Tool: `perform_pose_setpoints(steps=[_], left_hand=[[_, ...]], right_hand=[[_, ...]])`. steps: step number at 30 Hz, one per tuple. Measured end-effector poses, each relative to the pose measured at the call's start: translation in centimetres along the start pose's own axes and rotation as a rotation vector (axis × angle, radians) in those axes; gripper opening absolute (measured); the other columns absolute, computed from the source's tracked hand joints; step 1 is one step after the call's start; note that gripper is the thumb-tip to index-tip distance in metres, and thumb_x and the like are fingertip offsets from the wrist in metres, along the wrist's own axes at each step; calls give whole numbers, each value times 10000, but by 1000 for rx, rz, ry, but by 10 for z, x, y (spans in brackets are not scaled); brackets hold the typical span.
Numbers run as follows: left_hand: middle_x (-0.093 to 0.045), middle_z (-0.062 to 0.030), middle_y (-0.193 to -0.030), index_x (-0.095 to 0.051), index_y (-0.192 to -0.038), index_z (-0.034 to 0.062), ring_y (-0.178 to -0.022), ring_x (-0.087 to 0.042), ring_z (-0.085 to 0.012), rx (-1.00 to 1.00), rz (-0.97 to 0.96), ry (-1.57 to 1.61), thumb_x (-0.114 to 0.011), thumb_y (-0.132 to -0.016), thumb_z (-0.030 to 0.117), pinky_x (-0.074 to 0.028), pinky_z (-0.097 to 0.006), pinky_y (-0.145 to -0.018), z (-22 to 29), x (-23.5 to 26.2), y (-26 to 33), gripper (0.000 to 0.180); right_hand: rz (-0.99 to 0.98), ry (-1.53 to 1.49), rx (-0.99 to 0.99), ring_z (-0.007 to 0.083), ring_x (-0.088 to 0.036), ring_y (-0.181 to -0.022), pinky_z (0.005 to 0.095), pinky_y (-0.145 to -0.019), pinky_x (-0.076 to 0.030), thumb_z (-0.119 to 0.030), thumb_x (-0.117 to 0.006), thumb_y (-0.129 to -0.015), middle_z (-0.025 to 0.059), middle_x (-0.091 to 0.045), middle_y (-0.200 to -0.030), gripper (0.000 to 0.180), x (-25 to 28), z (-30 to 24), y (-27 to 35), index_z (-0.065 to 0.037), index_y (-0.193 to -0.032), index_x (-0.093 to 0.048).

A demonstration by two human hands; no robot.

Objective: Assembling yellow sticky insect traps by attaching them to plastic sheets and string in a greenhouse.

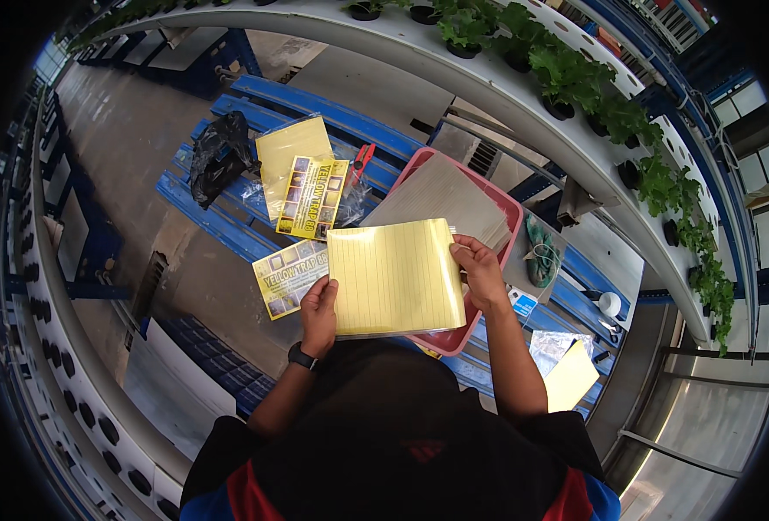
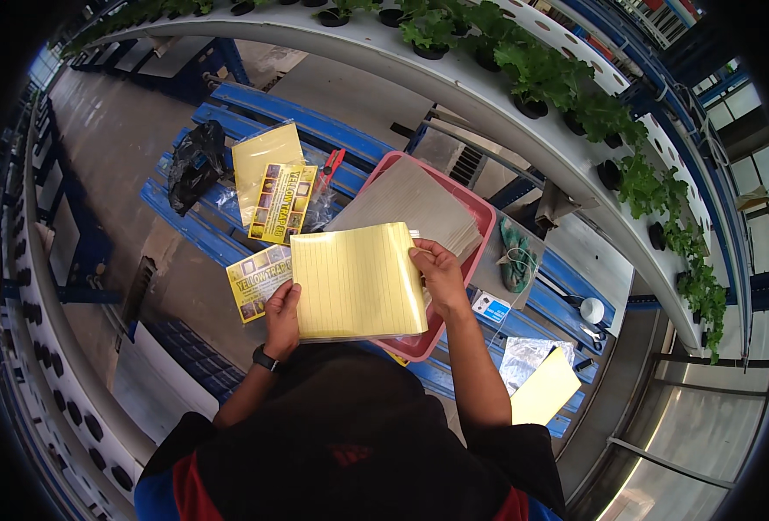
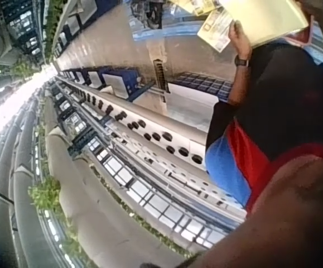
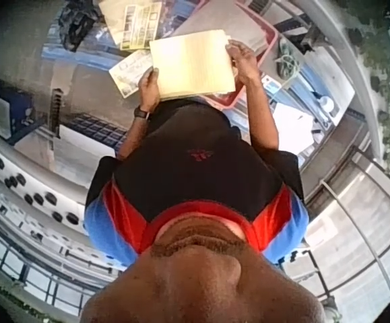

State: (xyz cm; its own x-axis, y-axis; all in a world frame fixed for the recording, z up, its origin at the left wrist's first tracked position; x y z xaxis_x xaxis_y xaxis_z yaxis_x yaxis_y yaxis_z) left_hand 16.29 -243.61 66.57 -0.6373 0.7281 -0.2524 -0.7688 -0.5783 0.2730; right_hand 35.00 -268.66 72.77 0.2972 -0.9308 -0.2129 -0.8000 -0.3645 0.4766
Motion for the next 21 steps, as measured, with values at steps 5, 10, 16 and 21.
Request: perform_pose_setpoints(steps=[5, 10, 16, 21], left_hand=[[-677, -67, -1072, -599, -1205, -55, -921, -602, -83, 36, 4, 93, -567, -988, 150, -481, -228, -826, -7, 2, -4, 300], [-675, -68, -1089, -598, -1217, -53, -947, -598, -85, 57, 30, 119, -577, -984, 152, -473, -224, -845, -9, 7, -3, 312], [-672, -53, -1117, -615, -1224, -46, -962, -592, -77, 74, 18, 132, -581, -983, 152, -462, -219, -866, -1, -3, 0, 314], [-676, -49, -1105, -616, -1225, -44, -958, -593, -74, 75, 17, 136, -578, -986, 162, -465, -222, -860, 9, -6, 2, 318]], right_hand=[[271, 404, 375, 72, -574, -586, 235, -541, -424, -78, -670, -871, 34, -675, -711, 167, 26, -14, 3, 1, -1001, -601], [415, 732, 456, 121, -561, -543, 288, -519, -423, -110, -691, -842, 60, -632, -668, 207, 20, -20, 16, 4, -1005, -632], [467, 850, 502, 178, -575, -541, 326, -541, -443, -146, -717, -832, 70, -588, -623, 228, 18, -28, 23, -14, -1006, -650], [484, 853, 472, 177, -595, -559, 314, -550, -461, -157, -711, -837, 79, -620, -663, 256, 22, -25, 19, -6, -1037, -658]])
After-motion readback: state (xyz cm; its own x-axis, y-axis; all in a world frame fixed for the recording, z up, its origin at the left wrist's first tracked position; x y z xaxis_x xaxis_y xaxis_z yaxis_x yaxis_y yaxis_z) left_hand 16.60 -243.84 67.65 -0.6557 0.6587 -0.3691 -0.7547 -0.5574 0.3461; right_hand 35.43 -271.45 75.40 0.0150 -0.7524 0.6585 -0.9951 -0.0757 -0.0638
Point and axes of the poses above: each hand's wrist, its own y-axis away from the middle knuckle, its own x-axis out of the back of the hand, z = x × y, the point moved 10 cm from there along -y, towards the middle knuckle
